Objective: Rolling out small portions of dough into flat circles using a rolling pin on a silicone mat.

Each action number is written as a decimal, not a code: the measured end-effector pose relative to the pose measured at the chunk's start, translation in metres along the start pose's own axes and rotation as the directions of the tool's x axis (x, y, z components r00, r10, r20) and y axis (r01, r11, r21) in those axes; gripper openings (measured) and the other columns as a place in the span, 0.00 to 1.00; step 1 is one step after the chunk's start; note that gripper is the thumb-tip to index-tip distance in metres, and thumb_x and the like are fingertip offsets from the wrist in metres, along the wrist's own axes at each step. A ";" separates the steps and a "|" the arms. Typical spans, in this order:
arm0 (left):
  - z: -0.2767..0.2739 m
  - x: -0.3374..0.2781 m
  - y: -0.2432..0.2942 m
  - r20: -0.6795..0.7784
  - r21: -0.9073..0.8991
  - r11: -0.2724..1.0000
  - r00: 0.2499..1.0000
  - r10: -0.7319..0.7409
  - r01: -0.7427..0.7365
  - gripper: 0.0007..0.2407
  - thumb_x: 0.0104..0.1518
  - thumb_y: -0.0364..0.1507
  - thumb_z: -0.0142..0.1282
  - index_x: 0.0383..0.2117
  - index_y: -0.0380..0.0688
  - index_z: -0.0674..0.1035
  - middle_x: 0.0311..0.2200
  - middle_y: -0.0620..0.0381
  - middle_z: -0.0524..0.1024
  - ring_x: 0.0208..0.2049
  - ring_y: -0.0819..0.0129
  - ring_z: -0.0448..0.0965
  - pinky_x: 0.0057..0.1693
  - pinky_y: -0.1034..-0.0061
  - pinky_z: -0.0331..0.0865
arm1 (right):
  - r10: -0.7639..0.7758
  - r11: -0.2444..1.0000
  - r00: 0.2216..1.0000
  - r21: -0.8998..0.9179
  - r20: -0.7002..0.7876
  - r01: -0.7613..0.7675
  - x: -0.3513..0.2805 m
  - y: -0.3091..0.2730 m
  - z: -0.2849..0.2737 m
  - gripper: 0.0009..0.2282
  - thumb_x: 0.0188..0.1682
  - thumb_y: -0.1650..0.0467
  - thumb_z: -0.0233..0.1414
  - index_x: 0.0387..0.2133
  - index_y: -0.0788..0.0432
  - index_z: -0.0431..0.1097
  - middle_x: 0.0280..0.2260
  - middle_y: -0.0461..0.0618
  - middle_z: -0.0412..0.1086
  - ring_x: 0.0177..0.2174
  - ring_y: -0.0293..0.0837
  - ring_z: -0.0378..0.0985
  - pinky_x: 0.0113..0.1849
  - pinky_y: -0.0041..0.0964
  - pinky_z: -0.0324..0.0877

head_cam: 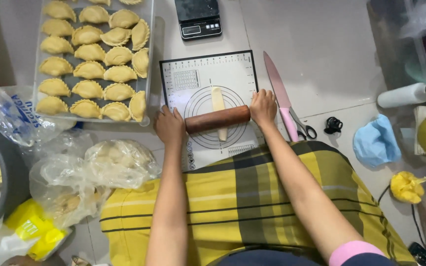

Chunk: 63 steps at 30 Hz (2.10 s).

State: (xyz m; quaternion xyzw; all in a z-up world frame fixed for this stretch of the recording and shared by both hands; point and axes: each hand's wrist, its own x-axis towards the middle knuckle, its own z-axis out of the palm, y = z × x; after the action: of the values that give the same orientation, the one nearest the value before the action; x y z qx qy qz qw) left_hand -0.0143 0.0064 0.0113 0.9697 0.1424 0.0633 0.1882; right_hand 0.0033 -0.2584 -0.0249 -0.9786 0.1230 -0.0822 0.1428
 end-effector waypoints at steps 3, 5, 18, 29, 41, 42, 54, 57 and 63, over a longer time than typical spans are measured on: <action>-0.013 -0.024 -0.004 0.009 0.024 0.999 0.999 0.037 -0.037 0.12 0.53 0.31 0.37 0.35 0.35 0.70 0.22 0.45 0.69 0.24 0.52 0.73 0.29 0.66 0.68 | -0.022 0.999 1.000 -0.031 -0.007 0.022 -0.021 -0.003 -0.012 0.09 0.45 0.68 0.36 0.23 0.62 0.58 0.25 0.57 0.60 0.29 0.56 0.67 0.29 0.45 0.65; -0.015 -0.041 -0.007 -0.010 0.090 0.994 0.998 0.065 -0.064 0.11 0.53 0.30 0.39 0.36 0.36 0.70 0.22 0.46 0.68 0.24 0.54 0.73 0.29 0.67 0.68 | -0.027 0.999 1.000 -0.040 -0.015 0.027 -0.036 -0.005 -0.023 0.09 0.45 0.68 0.36 0.23 0.62 0.58 0.24 0.56 0.59 0.28 0.55 0.67 0.27 0.44 0.66; -0.063 -0.094 -0.005 0.364 0.153 0.988 0.931 -0.023 -0.036 0.16 0.55 0.33 0.29 0.48 0.46 0.65 0.35 0.44 0.68 0.33 0.50 0.72 0.37 0.62 0.66 | 0.071 0.995 0.952 -0.085 0.297 -0.047 -0.096 0.015 -0.037 0.16 0.47 0.62 0.29 0.29 0.64 0.56 0.28 0.61 0.61 0.31 0.62 0.68 0.30 0.57 0.64; -0.024 -0.107 -0.039 0.228 -0.385 0.920 0.974 0.020 0.071 0.12 0.51 0.31 0.39 0.39 0.45 0.72 0.34 0.51 0.61 0.37 0.48 0.69 0.43 0.64 0.65 | 0.081 0.930 0.949 0.318 0.306 -0.182 -0.123 0.022 -0.062 0.12 0.40 0.66 0.35 0.28 0.63 0.59 0.28 0.63 0.59 0.34 0.66 0.64 0.35 0.53 0.63; -0.002 -0.032 -0.007 -0.177 0.021 0.979 0.963 0.202 -0.201 0.07 0.53 0.30 0.38 0.30 0.44 0.71 0.29 0.54 0.66 0.29 0.60 0.69 0.34 0.72 0.64 | -0.149 0.987 0.986 0.043 -0.078 0.152 -0.033 0.019 0.005 0.10 0.46 0.66 0.34 0.25 0.60 0.58 0.26 0.55 0.57 0.29 0.55 0.64 0.31 0.45 0.62; -0.001 -0.019 -0.003 -0.168 0.052 0.982 0.968 0.187 -0.181 0.08 0.53 0.31 0.37 0.30 0.44 0.71 0.28 0.55 0.66 0.29 0.61 0.69 0.34 0.72 0.64 | -0.161 0.987 0.983 0.001 -0.089 0.162 -0.017 0.019 0.011 0.11 0.46 0.66 0.35 0.24 0.60 0.59 0.26 0.54 0.58 0.29 0.54 0.65 0.30 0.44 0.62; 0.026 0.085 0.023 -0.159 0.048 0.999 0.987 0.026 -0.019 0.08 0.51 0.32 0.41 0.27 0.41 0.70 0.22 0.55 0.66 0.24 0.63 0.71 0.28 0.74 0.66 | 0.020 0.997 1.000 -0.081 -0.011 -0.020 0.090 -0.027 0.019 0.10 0.44 0.66 0.35 0.25 0.58 0.60 0.28 0.52 0.59 0.33 0.50 0.61 0.33 0.43 0.59; 0.010 0.078 0.029 0.011 -0.102 0.989 0.994 -0.109 0.109 0.14 0.55 0.33 0.35 0.41 0.35 0.65 0.31 0.43 0.68 0.33 0.52 0.72 0.35 0.64 0.69 | -0.008 0.996 1.000 -0.092 -0.026 0.006 0.084 -0.023 0.016 0.08 0.42 0.67 0.38 0.24 0.58 0.59 0.28 0.50 0.57 0.33 0.50 0.59 0.32 0.44 0.59; 0.007 0.033 0.015 0.019 0.020 0.993 0.993 -0.117 0.116 0.18 0.53 0.37 0.41 0.44 0.36 0.65 0.39 0.36 0.65 0.44 0.43 0.64 0.47 0.56 0.58 | -0.015 1.000 1.000 0.006 -0.008 0.015 0.037 -0.004 0.014 0.09 0.41 0.66 0.40 0.29 0.59 0.58 0.32 0.53 0.58 0.38 0.53 0.60 0.35 0.49 0.59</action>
State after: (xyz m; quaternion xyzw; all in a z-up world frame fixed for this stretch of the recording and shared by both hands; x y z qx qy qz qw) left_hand 0.0219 0.0010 0.0129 0.9620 0.1974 0.0413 0.1839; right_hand 0.0426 -0.2606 -0.0320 -0.9788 0.1158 -0.0873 0.1444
